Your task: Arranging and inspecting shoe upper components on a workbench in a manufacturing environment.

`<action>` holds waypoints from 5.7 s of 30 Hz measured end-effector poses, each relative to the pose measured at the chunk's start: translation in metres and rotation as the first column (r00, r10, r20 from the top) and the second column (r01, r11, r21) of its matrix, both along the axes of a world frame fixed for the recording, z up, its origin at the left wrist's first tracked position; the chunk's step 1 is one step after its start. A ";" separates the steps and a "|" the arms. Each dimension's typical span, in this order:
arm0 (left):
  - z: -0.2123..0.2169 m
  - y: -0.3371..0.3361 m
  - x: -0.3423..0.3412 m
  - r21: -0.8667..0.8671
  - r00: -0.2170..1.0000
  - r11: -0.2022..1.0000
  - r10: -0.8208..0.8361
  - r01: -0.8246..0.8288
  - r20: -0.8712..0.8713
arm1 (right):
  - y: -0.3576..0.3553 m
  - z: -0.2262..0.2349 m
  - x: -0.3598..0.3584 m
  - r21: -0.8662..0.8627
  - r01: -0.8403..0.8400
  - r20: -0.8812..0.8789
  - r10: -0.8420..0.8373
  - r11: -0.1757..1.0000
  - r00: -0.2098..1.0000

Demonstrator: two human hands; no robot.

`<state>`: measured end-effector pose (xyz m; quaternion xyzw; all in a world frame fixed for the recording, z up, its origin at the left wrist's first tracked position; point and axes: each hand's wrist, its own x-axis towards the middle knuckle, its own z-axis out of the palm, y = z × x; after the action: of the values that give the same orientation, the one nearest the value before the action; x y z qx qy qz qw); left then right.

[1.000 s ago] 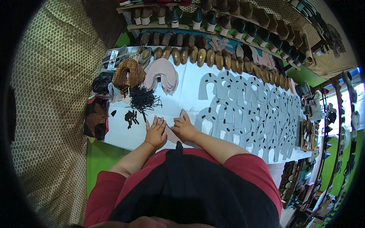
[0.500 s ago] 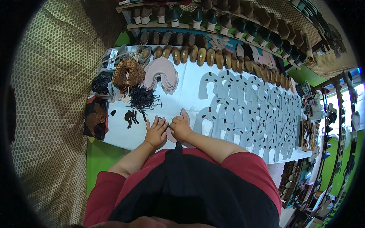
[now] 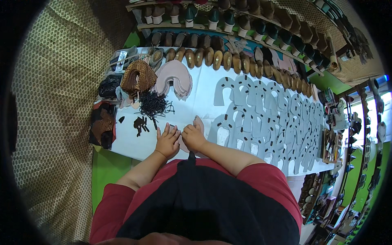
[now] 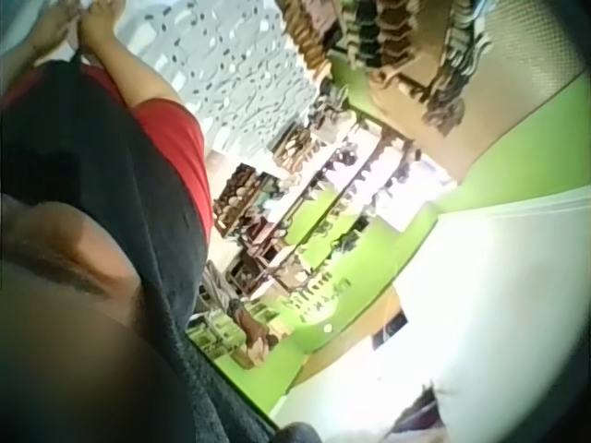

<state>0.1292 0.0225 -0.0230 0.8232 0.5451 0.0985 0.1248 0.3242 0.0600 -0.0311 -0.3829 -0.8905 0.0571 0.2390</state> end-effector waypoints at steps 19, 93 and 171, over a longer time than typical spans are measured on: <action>0.004 0.000 0.002 -0.016 1.000 0.999 -0.031 0.031 0.004 | -0.012 -0.008 0.024 0.025 -0.126 -0.017 0.126 0.992 0.992; 0.002 0.002 0.001 0.016 0.986 0.986 -0.166 0.166 0.001 | 0.007 -0.001 0.033 0.134 -0.123 0.036 0.119 0.983 0.992; 0.001 0.005 0.001 -0.069 0.987 0.984 -0.162 0.162 0.008 | 0.042 0.027 0.025 -0.495 0.296 0.263 -0.183 0.817 0.947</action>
<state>0.1306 0.0270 -0.0219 0.8598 0.4793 0.0702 0.1616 0.3497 0.1025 -0.0041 -0.5469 -0.8043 0.2294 0.0374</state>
